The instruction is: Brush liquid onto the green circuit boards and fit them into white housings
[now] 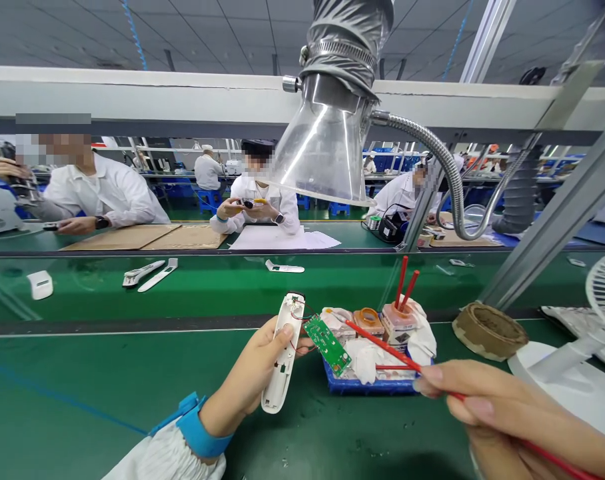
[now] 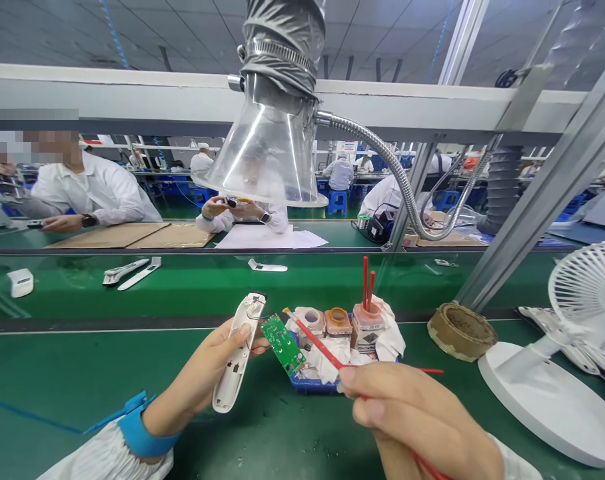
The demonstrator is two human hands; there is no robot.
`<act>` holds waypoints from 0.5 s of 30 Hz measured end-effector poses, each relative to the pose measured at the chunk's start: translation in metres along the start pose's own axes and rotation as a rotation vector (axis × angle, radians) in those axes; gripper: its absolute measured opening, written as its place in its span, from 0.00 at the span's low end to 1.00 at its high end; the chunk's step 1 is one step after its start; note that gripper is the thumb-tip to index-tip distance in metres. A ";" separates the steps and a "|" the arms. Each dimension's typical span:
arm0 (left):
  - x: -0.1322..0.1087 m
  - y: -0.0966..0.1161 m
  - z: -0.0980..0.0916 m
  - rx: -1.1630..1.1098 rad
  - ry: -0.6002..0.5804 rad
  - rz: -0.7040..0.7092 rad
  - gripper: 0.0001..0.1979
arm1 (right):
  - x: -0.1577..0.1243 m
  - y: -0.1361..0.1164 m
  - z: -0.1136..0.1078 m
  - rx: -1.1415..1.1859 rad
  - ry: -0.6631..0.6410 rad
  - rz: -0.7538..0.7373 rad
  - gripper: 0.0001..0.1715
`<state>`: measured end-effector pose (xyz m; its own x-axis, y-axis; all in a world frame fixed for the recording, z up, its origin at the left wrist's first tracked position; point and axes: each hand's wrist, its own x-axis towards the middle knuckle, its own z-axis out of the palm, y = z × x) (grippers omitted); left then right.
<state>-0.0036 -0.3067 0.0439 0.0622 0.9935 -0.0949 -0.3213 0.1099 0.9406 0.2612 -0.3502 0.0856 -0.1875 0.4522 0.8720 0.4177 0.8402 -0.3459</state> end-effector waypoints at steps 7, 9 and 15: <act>0.011 0.001 -0.009 -0.091 0.077 0.000 0.15 | 0.014 0.041 0.022 -0.030 0.143 0.173 0.06; 0.013 0.002 -0.010 -0.121 0.068 0.009 0.14 | 0.018 0.052 0.031 -0.030 0.050 0.158 0.03; 0.017 -0.003 -0.010 -0.196 0.092 -0.040 0.13 | 0.023 0.074 0.061 -0.133 -0.223 0.205 0.09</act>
<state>-0.0112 -0.2902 0.0359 -0.0055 0.9857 -0.1687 -0.4988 0.1435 0.8548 0.2338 -0.2588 0.0590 -0.2710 0.6750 0.6863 0.5767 0.6847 -0.4456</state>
